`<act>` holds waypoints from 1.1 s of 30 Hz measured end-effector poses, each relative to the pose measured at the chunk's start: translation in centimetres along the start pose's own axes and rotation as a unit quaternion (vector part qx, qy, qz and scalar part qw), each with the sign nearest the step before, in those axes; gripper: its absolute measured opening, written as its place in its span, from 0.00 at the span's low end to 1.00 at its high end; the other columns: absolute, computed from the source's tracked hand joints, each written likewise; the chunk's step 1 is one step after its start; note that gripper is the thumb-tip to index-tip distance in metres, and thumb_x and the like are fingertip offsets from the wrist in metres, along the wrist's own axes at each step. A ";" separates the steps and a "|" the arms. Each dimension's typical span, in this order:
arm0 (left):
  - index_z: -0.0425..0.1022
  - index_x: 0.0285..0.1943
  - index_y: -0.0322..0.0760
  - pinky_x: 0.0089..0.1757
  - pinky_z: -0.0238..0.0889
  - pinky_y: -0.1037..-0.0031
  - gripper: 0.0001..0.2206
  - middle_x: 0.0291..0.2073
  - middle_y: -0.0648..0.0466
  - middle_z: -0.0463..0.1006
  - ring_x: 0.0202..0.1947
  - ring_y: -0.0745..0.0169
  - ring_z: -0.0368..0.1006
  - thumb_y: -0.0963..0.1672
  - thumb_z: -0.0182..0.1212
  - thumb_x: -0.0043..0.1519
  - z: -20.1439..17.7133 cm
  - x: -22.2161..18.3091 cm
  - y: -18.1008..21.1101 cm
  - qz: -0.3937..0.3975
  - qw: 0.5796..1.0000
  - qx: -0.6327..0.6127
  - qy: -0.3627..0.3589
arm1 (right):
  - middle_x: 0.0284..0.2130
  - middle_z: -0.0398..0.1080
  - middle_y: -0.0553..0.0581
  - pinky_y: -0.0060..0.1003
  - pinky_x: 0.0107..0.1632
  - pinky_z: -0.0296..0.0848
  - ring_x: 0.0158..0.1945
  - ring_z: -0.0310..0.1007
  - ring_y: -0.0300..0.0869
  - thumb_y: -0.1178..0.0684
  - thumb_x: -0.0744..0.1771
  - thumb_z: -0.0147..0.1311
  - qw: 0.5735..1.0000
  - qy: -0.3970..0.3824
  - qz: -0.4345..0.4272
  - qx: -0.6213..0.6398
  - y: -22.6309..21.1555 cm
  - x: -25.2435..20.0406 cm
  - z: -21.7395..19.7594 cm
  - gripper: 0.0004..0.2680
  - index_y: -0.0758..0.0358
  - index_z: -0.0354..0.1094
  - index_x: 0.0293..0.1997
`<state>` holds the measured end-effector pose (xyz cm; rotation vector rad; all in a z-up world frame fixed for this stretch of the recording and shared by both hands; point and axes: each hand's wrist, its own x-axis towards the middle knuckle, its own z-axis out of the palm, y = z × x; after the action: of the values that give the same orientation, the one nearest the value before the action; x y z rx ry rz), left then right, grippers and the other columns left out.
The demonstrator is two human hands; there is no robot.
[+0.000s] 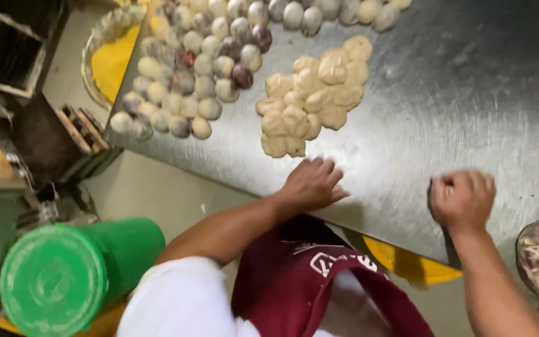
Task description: A bakery worker rapidly shapes small pieces of dough into uniform balls and arranges them on a metal workbench.
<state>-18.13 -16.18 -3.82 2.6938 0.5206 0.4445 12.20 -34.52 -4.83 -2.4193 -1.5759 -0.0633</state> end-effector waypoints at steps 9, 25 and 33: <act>0.70 0.33 0.35 0.32 0.62 0.53 0.21 0.30 0.47 0.71 0.30 0.45 0.67 0.55 0.50 0.66 -1.4 -0.6 0.3 0.048 0.998 -0.032 0.021 | 0.36 0.74 0.59 0.51 0.59 0.64 0.46 0.73 0.55 0.48 0.70 0.60 0.998 0.041 -0.051 0.012 2.5 -1.7 1.5 0.09 0.63 0.73 0.37; 0.63 0.32 0.43 0.32 0.66 0.60 0.23 0.28 0.53 0.62 0.28 0.49 0.68 0.60 0.52 0.61 5.8 8.4 2.1 0.080 0.964 -0.001 0.254 | 0.28 0.69 0.51 0.44 0.46 0.71 0.34 0.71 0.51 0.55 0.65 0.65 0.962 0.204 -0.145 0.110 -2.7 6.4 5.0 0.04 0.52 0.72 0.33; 0.71 0.33 0.39 0.29 0.58 0.49 0.19 0.31 0.45 0.74 0.29 0.39 0.70 0.56 0.63 0.59 7.6 5.4 3.2 0.035 0.995 -0.080 0.045 | 0.32 0.72 0.61 0.52 0.49 0.67 0.39 0.69 0.59 0.58 0.65 0.58 0.988 0.096 -0.076 0.094 -3.0 3.3 2.9 0.02 0.63 0.71 0.34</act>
<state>-9.61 -18.88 -7.99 2.5538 0.3970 0.6031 10.58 -29.73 -6.54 -2.0832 -1.5973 -0.1632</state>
